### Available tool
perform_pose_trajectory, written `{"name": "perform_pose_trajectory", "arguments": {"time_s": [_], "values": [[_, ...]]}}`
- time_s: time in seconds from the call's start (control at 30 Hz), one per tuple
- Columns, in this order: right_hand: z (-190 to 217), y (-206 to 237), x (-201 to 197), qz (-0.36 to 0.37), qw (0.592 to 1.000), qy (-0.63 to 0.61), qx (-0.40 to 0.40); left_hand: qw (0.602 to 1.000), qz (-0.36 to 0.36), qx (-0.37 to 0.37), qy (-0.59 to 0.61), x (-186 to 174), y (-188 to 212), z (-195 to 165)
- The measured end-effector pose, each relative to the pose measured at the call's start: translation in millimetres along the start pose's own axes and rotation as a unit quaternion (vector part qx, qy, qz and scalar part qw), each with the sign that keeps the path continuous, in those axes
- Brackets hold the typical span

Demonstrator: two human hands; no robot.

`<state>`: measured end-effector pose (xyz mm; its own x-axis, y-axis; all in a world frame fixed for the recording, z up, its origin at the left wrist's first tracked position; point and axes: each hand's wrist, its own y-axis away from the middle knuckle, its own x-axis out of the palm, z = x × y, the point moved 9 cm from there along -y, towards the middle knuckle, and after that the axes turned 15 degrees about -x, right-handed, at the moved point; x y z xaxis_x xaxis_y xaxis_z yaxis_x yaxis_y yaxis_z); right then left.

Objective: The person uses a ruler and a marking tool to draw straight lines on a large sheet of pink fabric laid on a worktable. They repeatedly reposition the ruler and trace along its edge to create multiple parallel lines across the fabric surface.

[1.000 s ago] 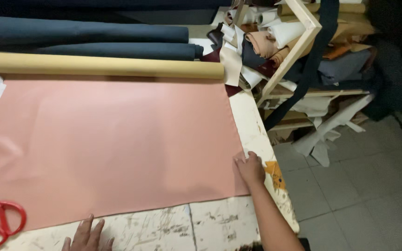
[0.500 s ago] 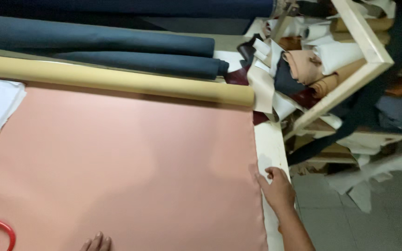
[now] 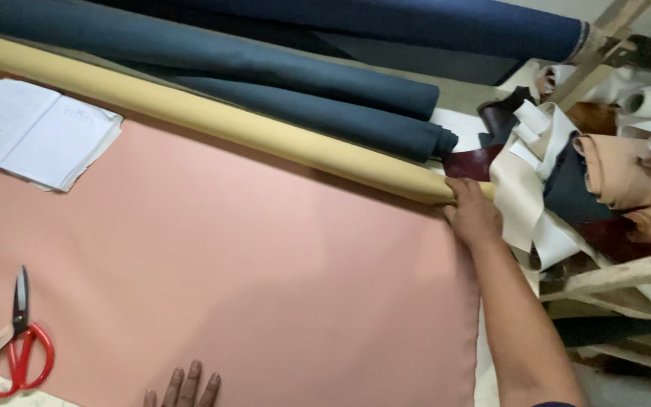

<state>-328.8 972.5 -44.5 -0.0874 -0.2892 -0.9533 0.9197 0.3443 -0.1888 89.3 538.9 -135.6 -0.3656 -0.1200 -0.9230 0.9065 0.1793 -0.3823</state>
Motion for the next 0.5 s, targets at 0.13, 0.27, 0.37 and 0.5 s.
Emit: {"name": "perform_pose_trajectory", "arguments": {"time_s": [0.13,0.27,0.37,0.5], "values": [[-19,-6,-13,-0.034,0.997,0.061,0.031,0.998,-0.048,-0.025,0.02,-6,12,-6],[-18,-15,-12,0.005,0.995,0.094,0.041,0.995,-0.103,0.013,0.004,-11,11,-12],[-16,-14,-11,0.055,0.994,0.083,0.047,0.999,0.017,-0.038,0.03,-1,15,6],[-17,-10,-13,0.101,0.99,0.061,0.073,0.995,-0.017,-0.077,0.064,-7,6,8]]}}
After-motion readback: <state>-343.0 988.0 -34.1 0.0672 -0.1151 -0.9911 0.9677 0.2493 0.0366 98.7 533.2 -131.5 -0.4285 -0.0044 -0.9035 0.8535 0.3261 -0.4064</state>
